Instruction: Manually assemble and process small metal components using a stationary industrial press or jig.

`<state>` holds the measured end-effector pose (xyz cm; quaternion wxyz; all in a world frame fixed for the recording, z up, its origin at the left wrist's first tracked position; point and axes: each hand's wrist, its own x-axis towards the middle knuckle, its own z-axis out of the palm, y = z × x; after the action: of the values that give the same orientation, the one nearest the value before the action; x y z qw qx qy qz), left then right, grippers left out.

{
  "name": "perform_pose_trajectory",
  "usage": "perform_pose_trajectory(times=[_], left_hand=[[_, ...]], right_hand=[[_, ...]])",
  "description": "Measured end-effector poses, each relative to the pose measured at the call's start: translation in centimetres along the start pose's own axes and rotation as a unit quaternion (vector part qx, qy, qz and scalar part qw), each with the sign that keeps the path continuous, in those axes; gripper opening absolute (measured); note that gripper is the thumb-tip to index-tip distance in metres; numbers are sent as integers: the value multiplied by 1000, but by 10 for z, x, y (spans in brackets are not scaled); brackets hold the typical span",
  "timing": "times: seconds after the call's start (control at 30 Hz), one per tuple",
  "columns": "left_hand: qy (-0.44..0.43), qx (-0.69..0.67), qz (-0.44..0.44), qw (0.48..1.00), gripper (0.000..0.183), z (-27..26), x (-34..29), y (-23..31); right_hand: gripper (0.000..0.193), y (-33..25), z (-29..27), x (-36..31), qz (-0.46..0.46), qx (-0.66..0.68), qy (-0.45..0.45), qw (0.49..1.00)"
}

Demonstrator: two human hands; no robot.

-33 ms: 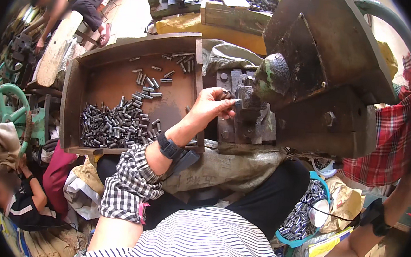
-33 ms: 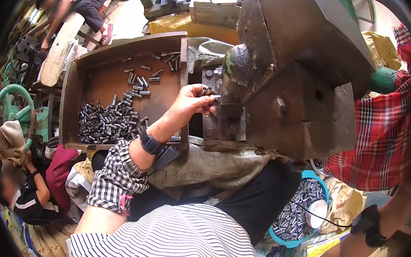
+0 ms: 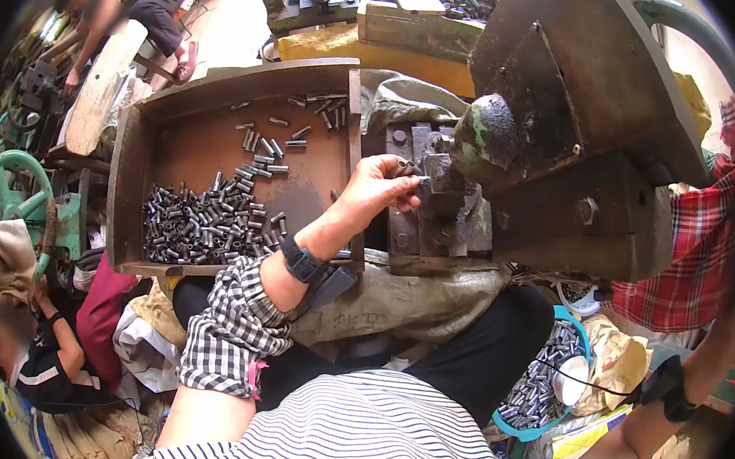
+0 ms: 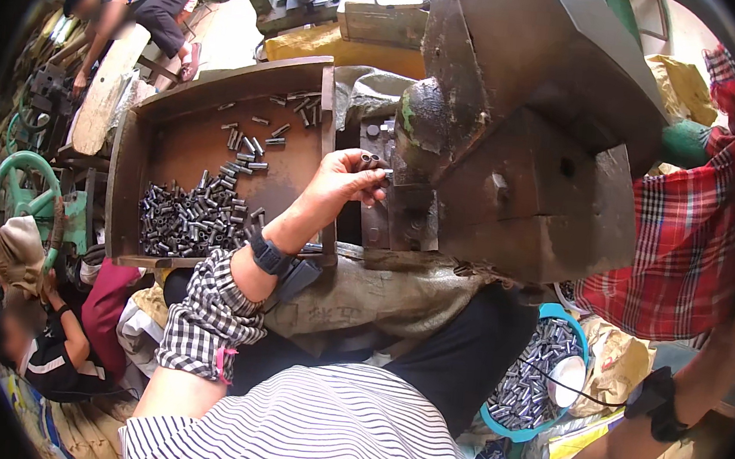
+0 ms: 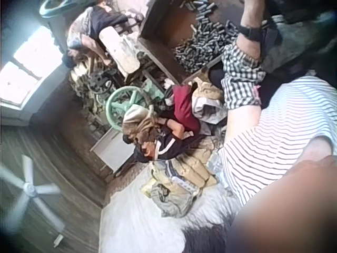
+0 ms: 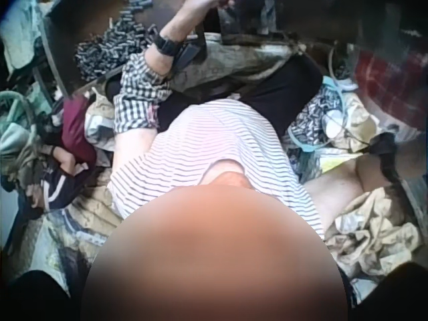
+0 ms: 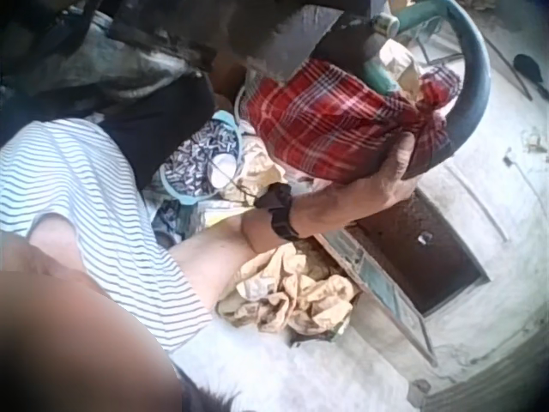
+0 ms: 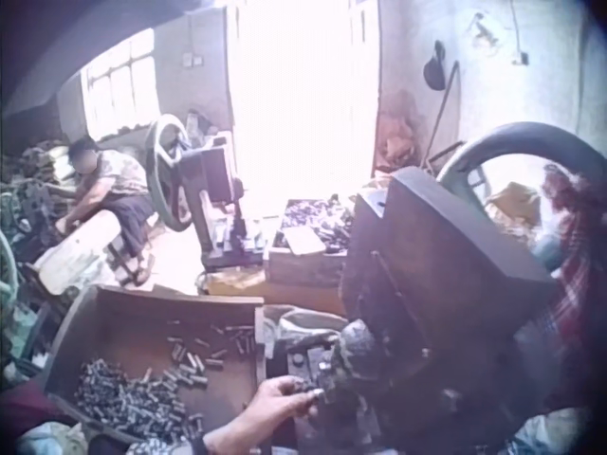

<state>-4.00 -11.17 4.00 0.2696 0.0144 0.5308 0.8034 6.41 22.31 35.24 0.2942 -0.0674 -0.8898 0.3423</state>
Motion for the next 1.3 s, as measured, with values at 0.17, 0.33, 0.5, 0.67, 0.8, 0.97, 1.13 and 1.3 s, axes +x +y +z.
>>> perform_pose_trajectory(times=[0.17,0.33,0.5,0.67,0.8,0.97,1.13,1.3], left_hand=[[-12,22,4,1000,12,9,10,-2],[-9,72,54,996,10,9,9,-6],[16,170,28,985,15,8,-1,11],[25,261,-5,965,21,8,-10,26],[-55,105,19,993,26,4,-4,16],[-82,-53,3,995,28,10,-8,19],[-78,-32,-18,996,26,12,-3,19],[-49,2,48,998,16,20,3,10]], right_hand=[[63,76,-35,-45,13,-37,78,996],[72,129,20,-133,-16,-63,33,997],[50,73,36,-87,14,175,174,969],[47,50,-19,-54,-11,-10,37,999],[48,45,-16,-50,-8,7,14,1000],[49,32,-25,-37,7,14,-21,1000],[50,23,-29,-30,20,25,-51,998],[61,78,19,-86,-58,112,119,985]])
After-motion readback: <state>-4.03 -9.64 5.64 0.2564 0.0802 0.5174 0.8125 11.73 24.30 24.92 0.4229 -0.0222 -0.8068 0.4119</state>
